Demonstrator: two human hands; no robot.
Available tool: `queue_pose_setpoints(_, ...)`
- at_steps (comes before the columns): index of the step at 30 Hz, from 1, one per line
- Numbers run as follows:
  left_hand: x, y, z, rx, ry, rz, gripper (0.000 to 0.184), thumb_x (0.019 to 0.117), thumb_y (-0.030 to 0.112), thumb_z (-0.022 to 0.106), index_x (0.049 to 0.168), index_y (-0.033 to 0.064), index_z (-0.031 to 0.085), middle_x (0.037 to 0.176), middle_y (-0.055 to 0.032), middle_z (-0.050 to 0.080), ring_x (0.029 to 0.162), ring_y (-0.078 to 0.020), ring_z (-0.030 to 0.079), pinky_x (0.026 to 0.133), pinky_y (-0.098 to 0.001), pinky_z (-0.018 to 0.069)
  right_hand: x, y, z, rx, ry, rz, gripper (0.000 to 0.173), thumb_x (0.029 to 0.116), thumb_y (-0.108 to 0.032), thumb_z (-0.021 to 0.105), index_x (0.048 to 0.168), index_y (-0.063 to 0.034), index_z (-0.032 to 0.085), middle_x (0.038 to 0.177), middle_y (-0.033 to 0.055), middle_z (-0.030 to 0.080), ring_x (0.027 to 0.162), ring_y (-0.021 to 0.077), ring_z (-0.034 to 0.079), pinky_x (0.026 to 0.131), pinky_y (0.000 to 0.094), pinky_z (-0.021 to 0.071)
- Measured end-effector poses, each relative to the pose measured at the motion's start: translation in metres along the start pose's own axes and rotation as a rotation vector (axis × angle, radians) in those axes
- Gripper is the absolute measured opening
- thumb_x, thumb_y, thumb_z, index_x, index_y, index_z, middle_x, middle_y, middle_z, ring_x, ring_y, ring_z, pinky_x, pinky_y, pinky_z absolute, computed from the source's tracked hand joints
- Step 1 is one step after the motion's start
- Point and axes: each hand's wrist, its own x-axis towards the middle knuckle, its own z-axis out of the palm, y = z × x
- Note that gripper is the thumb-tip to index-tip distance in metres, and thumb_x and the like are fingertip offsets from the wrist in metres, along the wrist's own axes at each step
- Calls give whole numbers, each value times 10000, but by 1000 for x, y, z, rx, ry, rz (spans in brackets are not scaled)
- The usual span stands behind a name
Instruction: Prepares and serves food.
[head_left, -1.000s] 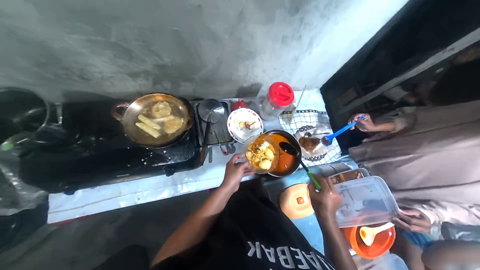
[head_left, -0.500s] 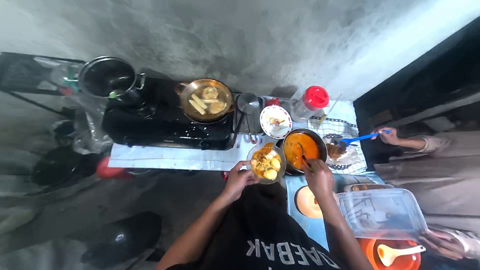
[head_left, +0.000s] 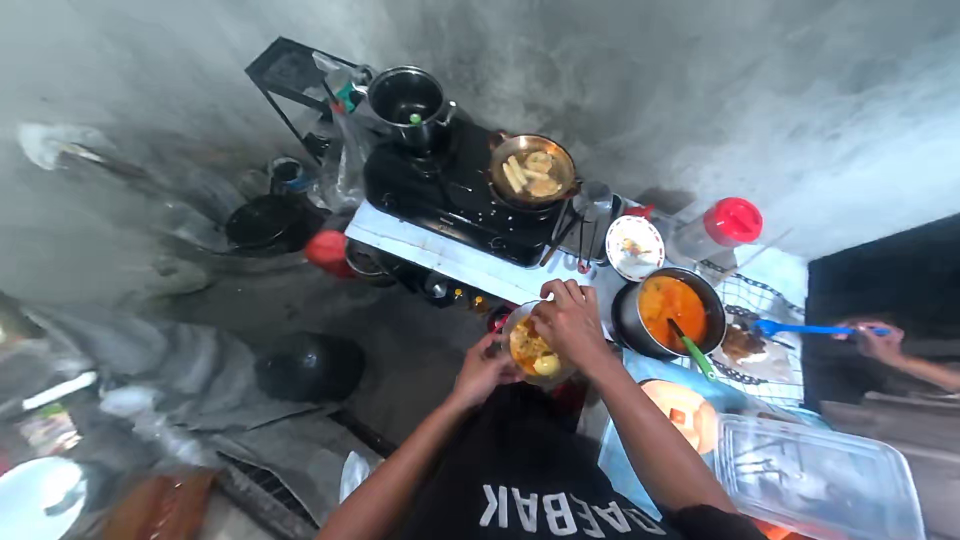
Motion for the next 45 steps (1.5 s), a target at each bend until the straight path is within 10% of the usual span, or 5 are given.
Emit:
queue_pose_setpoints(4, -4, 9, -17, 26, -2, -13, 367, 978, -14, 612, 1337, 12, 537, 947, -187, 725, 783, -283, 749, 729, -426, 654, 6, -16, -3, 33, -128, 16, 176, 969, -303, 648, 1040, -219, 785, 1242, -10, 643, 1157, 233, 567, 1013, 542, 393)
queue_pose_setpoints(19, 131, 115, -65, 465, -514, -81, 337, 998, 15, 588, 1333, 15, 556, 1072, -191, 701, 824, -286, 734, 725, -434, 650, 35, -48, 12, 88, 508, 723, 102, 922, -282, 726, 974, -220, 788, 1142, -12, 667, 1070, 198, 606, 951, 483, 468)
queue_pose_setpoints(26, 180, 140, -66, 767, -787, -65, 403, 1013, 11, 481, 1411, 10, 417, 972, -112, 698, 795, -215, 731, 735, -401, 646, -12, -171, 24, 0, 1006, 1254, 95, 911, -225, 768, 985, -176, 801, 1110, 54, 698, 1078, 210, 636, 928, 459, 509)
queue_pose_setpoints(36, 180, 125, -65, 905, -1010, -109, 381, 1009, 40, 451, 1381, 115, 413, 1092, -75, 683, 928, -228, 726, 829, -420, 631, -111, -447, 197, 406, 787, 2284, 192, 982, -246, 687, 1096, -114, 766, 1109, 109, 711, 972, 249, 687, 891, 484, 578)
queue_pose_setpoints(45, 161, 126, -79, 988, -1005, -166, 443, 1021, 37, 426, 1456, 113, 393, 1102, -135, 706, 875, -230, 739, 768, -369, 634, -162, -513, 289, 460, 753, 2881, 283, 1022, -301, 628, 1200, -106, 731, 1223, 179, 697, 1143, 383, 664, 1003, 638, 506)
